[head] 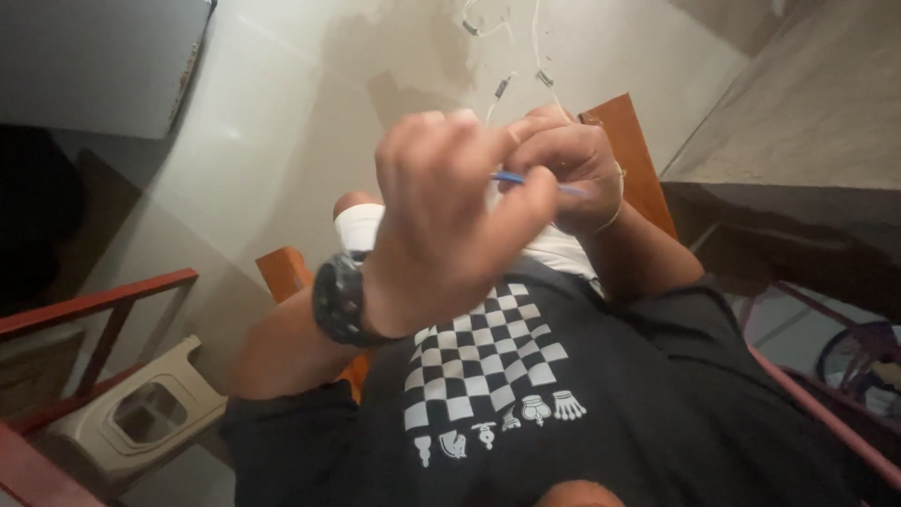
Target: The person is tying a fishing knot using a blue knot-tying tool and scissors.
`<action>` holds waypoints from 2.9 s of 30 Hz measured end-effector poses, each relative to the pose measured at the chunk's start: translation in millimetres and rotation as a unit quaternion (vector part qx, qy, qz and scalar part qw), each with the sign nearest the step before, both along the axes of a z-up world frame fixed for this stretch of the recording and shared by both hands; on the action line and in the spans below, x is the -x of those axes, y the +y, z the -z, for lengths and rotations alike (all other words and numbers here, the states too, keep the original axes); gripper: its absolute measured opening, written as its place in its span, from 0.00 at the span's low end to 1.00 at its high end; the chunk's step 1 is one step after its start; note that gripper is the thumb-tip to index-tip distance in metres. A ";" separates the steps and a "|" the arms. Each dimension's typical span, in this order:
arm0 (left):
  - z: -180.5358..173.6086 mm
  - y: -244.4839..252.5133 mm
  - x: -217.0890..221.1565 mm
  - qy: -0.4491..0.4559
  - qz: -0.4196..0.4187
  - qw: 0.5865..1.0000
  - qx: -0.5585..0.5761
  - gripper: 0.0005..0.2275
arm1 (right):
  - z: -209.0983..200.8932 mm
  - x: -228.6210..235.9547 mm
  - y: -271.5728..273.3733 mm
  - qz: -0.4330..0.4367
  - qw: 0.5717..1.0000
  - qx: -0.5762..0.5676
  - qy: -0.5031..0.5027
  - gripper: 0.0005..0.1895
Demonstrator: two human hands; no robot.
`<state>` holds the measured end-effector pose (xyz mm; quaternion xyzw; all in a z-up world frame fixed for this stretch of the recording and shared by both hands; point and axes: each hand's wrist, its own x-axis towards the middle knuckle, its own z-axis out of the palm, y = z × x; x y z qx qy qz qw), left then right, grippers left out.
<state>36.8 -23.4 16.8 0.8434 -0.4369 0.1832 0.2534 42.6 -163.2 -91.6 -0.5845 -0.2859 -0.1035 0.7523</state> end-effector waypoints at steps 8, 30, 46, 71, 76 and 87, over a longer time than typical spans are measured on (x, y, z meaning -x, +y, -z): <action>21.6 -16.0 14.2 -0.203 0.090 0.973 0.065 0.04 | -8.2 2.2 7.5 -0.056 0.996 -0.072 -0.005 0.07; -6.9 36.3 -5.5 -0.040 -0.013 0.998 -0.048 0.05 | 6.8 3.4 2.4 0.008 0.999 -0.034 0.026 0.10; -8.8 58.4 -13.6 -0.031 -0.039 0.997 -0.064 0.05 | 4.0 -2.7 2.1 -0.094 0.989 -0.117 0.003 0.02; 15.8 -18.0 16.3 -0.100 -0.050 0.989 -0.093 0.15 | -7.9 1.9 3.5 -0.053 0.997 -0.042 0.042 0.13; 1.2 -30.0 16.6 -0.144 -0.119 0.982 -0.004 0.03 | -6.0 -0.7 7.2 -0.063 0.994 -0.079 0.027 0.09; 21.0 -23.6 62.3 -0.067 0.149 0.971 0.177 0.07 | 13.9 -11.1 14.3 -0.101 0.974 -0.194 0.066 0.01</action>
